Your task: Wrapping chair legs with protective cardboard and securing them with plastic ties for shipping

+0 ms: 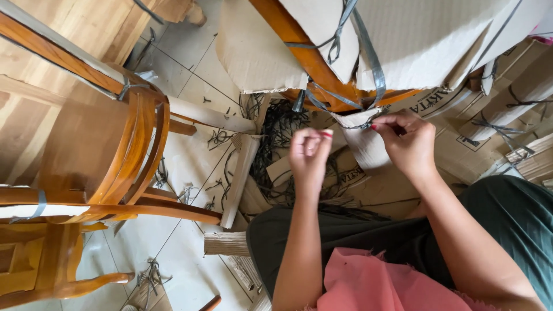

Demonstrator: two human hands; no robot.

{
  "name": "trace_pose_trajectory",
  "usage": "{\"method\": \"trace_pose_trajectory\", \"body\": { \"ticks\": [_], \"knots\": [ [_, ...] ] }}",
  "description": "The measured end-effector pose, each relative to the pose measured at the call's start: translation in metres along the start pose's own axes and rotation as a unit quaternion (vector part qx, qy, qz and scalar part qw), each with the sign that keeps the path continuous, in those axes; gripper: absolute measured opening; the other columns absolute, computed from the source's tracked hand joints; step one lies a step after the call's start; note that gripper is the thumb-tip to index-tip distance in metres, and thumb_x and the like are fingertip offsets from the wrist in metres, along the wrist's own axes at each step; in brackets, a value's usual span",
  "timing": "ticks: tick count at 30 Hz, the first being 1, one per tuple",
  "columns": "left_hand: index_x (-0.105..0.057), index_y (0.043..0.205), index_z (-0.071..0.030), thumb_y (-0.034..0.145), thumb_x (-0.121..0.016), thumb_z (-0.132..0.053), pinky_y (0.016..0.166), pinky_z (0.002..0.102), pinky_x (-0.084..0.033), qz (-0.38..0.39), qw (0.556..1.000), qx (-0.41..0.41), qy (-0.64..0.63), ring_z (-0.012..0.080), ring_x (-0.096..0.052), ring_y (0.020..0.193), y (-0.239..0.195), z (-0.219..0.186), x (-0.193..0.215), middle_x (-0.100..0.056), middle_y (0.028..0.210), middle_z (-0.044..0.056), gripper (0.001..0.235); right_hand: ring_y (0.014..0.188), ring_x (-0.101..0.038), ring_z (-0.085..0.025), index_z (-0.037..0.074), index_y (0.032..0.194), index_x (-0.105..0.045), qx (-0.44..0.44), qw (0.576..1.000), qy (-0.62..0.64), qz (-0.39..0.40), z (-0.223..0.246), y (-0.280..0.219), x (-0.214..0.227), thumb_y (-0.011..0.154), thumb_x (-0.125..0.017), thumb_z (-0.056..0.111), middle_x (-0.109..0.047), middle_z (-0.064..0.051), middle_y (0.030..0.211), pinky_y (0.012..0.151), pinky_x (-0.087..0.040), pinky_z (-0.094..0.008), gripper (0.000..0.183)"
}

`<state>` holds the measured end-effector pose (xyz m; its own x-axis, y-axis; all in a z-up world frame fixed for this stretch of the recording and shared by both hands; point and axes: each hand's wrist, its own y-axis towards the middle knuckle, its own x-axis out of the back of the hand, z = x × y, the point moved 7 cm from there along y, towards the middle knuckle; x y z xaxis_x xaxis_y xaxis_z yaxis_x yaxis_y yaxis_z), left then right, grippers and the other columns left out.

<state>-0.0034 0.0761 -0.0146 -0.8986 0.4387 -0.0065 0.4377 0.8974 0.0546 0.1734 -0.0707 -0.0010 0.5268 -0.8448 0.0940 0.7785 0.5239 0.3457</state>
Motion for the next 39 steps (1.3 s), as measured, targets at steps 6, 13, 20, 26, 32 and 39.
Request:
{"method": "trace_pose_trajectory", "body": {
  "ticks": [6,13,20,26,32,39],
  "knots": [
    [-0.078,0.107,-0.002,0.087,-0.081,-0.005,0.093,0.039,-0.062,0.032,0.99,-0.125,0.057,0.0246,-0.076,0.092,-0.03,-0.049,-0.047,-0.077,0.097,0.019,0.021,0.071,-0.056,-0.018,0.005,0.1,-0.079,-0.01,0.999,0.023,0.032,-0.003,-0.003,-0.009,0.091,-0.08,-0.004,-0.063,-0.012,0.079,0.064,-0.043,-0.029,0.012],
    [-0.078,0.105,-0.003,0.086,-0.086,-0.014,0.09,0.036,-0.062,0.017,0.998,-0.066,0.016,0.0201,-0.075,0.091,-0.02,-0.021,-0.052,-0.077,0.098,0.018,0.023,0.076,-0.055,-0.017,0.007,0.1,-0.08,-0.03,0.997,0.041,0.06,-0.005,-0.003,-0.015,0.092,-0.076,-0.001,-0.063,-0.012,0.08,0.071,-0.045,-0.031,0.013],
    [-0.073,0.102,-0.003,0.096,-0.078,-0.021,0.082,0.038,-0.059,0.036,0.998,-0.042,0.031,0.0183,-0.071,0.087,-0.013,0.009,-0.047,-0.071,0.09,0.011,0.019,0.072,-0.059,-0.022,0.007,0.097,-0.08,0.011,0.999,0.007,0.035,0.001,-0.006,-0.014,0.09,-0.08,-0.001,-0.064,-0.011,0.079,0.07,-0.047,-0.032,0.01],
    [-0.061,0.102,-0.015,0.105,-0.062,-0.026,0.084,0.023,-0.043,0.118,0.973,0.128,-0.149,0.0044,-0.052,0.089,-0.017,0.034,-0.052,-0.054,0.09,-0.006,0.012,0.066,-0.063,-0.025,0.007,0.092,-0.081,0.087,0.994,-0.058,-0.028,-0.005,-0.003,-0.006,0.089,-0.085,-0.006,-0.065,-0.01,0.076,0.067,-0.051,-0.033,0.013],
    [-0.062,0.107,-0.015,0.102,-0.068,-0.032,0.088,0.024,-0.045,0.128,0.946,0.185,-0.233,0.0067,-0.054,0.094,-0.014,0.05,-0.049,-0.057,0.098,-0.003,0.019,0.065,-0.063,-0.021,0.01,0.093,-0.08,0.005,0.998,-0.064,-0.016,-0.029,0.007,0.0,0.091,-0.084,0.002,-0.066,-0.008,0.073,0.065,-0.052,-0.034,0.009],
    [-0.062,0.122,-0.006,0.095,-0.069,-0.028,0.098,0.035,-0.06,0.11,0.992,0.042,0.035,0.0224,-0.074,0.106,-0.007,0.054,0.042,-0.076,0.11,0.015,0.035,0.088,-0.071,-0.028,0.016,0.081,-0.064,-0.145,0.814,-0.413,0.382,-0.112,-0.018,0.0,0.084,-0.074,0.046,-0.075,-0.006,0.084,0.075,-0.045,-0.042,0.032]
  ]
}}
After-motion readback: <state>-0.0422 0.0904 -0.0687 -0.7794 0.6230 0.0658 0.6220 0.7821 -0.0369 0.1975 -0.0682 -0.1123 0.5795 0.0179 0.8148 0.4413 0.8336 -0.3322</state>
